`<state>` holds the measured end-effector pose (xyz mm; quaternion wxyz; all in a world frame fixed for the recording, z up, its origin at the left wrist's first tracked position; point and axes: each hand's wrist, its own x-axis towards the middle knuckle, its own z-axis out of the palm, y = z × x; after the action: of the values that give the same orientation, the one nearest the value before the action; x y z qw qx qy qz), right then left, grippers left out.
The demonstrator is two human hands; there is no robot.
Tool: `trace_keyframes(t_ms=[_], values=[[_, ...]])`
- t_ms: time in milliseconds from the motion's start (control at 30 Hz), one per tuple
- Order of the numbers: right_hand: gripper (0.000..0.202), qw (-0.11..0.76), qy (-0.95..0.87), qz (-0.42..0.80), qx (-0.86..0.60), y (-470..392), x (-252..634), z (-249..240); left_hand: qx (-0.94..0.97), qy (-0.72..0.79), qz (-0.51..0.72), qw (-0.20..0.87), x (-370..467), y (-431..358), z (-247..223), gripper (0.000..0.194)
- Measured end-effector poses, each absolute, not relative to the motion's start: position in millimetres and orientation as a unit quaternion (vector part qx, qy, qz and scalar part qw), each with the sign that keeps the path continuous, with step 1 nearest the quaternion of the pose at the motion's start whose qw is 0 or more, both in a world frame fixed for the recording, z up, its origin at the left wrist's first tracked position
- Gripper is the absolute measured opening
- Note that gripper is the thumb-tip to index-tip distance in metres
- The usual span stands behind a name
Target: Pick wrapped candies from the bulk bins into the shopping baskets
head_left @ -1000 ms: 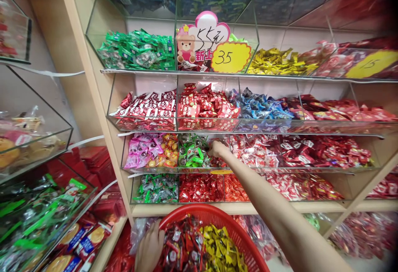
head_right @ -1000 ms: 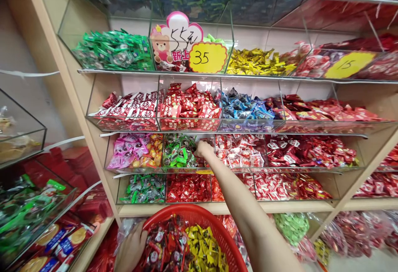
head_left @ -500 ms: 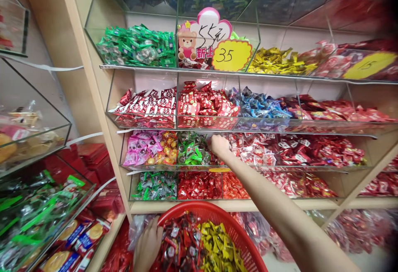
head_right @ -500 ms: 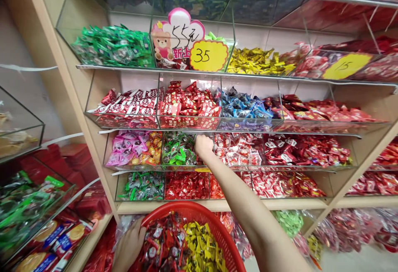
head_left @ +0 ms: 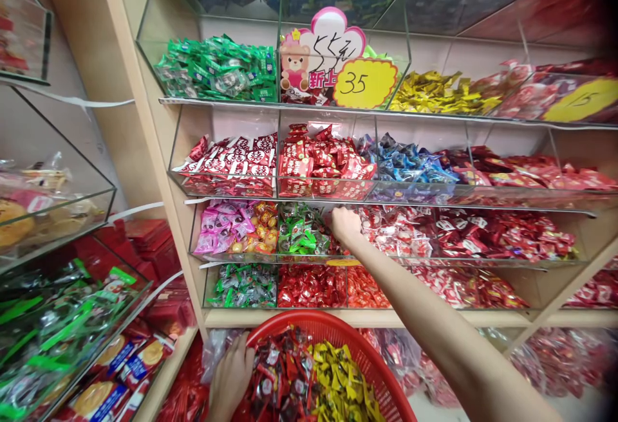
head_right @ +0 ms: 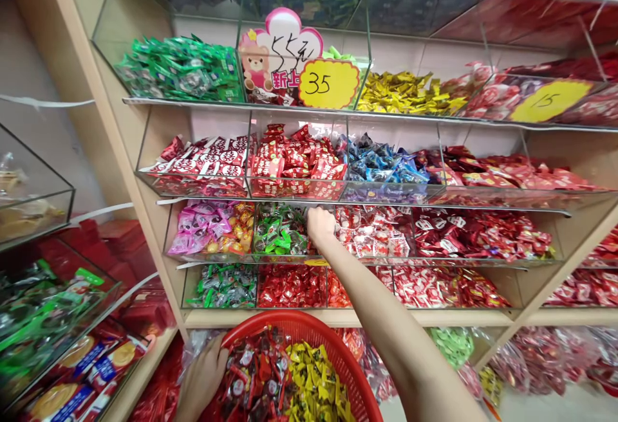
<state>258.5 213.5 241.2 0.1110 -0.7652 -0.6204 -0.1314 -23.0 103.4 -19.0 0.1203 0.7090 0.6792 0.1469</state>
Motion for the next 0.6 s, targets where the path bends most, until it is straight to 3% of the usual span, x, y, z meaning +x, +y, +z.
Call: trace_keyframes(t_ms=[600], values=[[0.022, 0.109, -0.643, -0.228, -0.723, 149.9, 266.6, 249.8, 0.711, 0.676, 0.162, 0.106, -22.5, 103.2, -22.1, 0.042]])
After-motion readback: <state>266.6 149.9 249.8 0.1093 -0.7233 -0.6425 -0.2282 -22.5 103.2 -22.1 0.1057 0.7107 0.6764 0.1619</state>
